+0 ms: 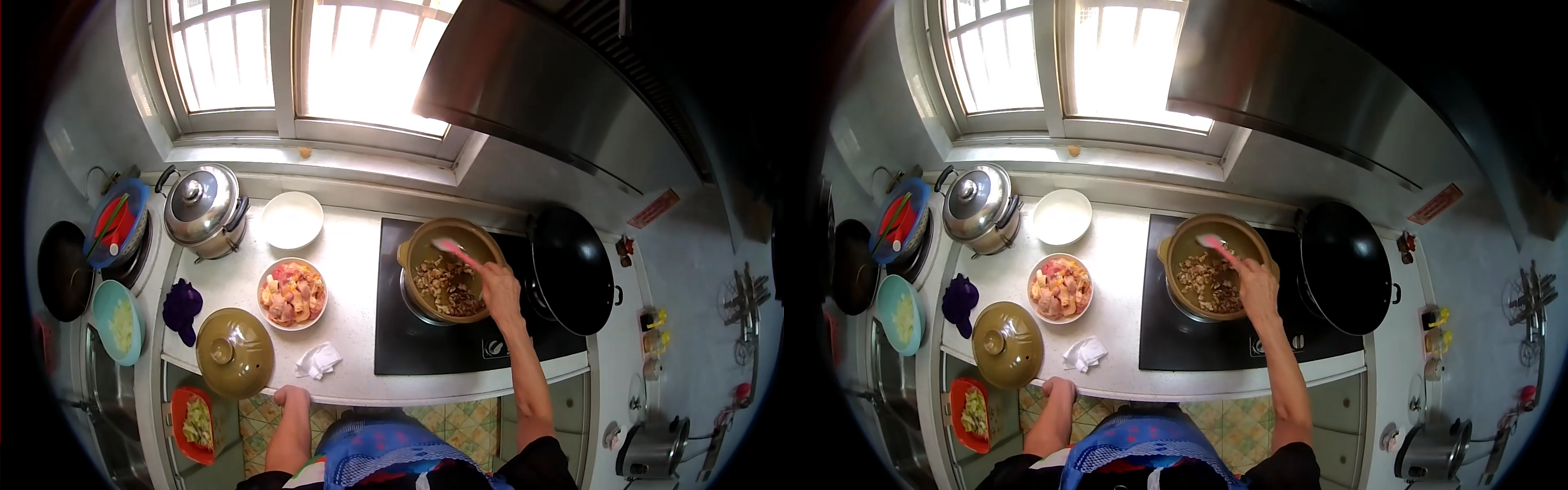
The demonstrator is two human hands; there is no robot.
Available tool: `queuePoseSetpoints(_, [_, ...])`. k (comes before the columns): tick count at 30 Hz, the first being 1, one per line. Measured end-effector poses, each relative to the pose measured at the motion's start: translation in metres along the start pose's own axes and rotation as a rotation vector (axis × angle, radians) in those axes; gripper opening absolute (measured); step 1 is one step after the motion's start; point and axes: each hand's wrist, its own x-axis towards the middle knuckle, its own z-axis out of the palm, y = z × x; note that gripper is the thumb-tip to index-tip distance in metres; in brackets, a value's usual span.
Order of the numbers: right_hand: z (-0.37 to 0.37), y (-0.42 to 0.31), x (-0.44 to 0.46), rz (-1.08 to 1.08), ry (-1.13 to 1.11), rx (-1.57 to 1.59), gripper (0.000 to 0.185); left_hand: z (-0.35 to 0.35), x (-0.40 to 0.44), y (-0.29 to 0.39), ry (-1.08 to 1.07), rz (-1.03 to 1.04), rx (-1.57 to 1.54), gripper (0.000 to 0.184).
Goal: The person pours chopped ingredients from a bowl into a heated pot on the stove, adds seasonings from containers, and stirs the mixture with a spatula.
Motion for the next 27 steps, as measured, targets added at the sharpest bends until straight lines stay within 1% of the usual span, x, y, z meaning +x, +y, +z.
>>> queuePoseSetpoints(1, [0.002,-0.002,-0.003,-0.001,-0.065,-0.004,0.030,0.001,0.001,0.000,0.032,-0.044,-0.095,0.026])
queuePoseSetpoints(2, [0.000,-0.002,-0.008,-0.002,-0.068,-0.004,0.030,0.002,0.003,-0.001,0.029,-0.043,-0.095,0.026])
queuePoseSetpoints(4, [-0.022,-0.008,-0.019,-0.037,-0.154,0.085,0.029,0.002,-0.004,-0.002,0.070,-0.006,-0.147,0.027])
queuePoseSetpoints(5, [-0.033,-0.006,-0.024,-0.037,-0.128,0.165,0.029,0.002,-0.005,-0.002,0.067,-0.004,-0.148,0.027])
queuePoseSetpoints(6, [-0.041,-0.006,-0.033,0.089,-0.091,0.285,0.026,0.003,-0.003,-0.001,0.062,-0.017,-0.148,0.026])
queuePoseSetpoints(8, [-0.050,0.003,-0.052,0.163,0.013,0.312,0.025,0.003,0.013,0.002,0.058,-0.028,-0.143,0.026])
queuePoseSetpoints(9, [-0.054,0.004,-0.062,0.166,0.014,0.308,0.025,0.006,0.030,0.006,0.031,-0.024,-0.081,0.025])
queuePoseSetpoints(11, [-0.059,0.006,-0.086,0.660,-0.011,0.872,0.026,0.006,0.033,0.007,0.004,-0.019,-0.016,0.024])
queuePoseSetpoints(13, [-0.047,0.008,-0.115,0.739,0.010,1.139,0.027,0.002,0.015,0.002,0.011,0.071,0.045,0.035])
queuePoseSetpoints(14, [-0.040,0.003,-0.127,0.784,0.035,1.244,0.026,0.001,0.010,0.001,0.012,0.071,0.045,0.035])
queuePoseSetpoints(17, [-0.031,-0.016,-0.152,0.799,0.104,1.273,0.022,-0.001,-0.001,-0.003,0.036,0.043,-0.042,0.034])
queuePoseSetpoints(19, [-0.029,-0.022,-0.158,0.780,0.119,1.313,0.021,-0.004,-0.028,-0.008,0.100,0.160,0.167,0.032])
queuePoseSetpoints(24, [-0.041,-0.036,-0.158,0.723,0.148,1.358,0.022,-0.003,-0.012,-0.006,0.045,0.101,0.071,0.028])
queuePoseSetpoints(26, [-0.061,-0.057,-0.149,0.624,0.233,1.380,0.022,-0.003,-0.009,-0.006,0.030,0.080,0.058,0.027])
queuePoseSetpoints(27, [-0.069,-0.063,-0.147,0.625,0.236,1.381,0.022,-0.004,-0.008,-0.006,0.015,0.061,0.034,0.027])
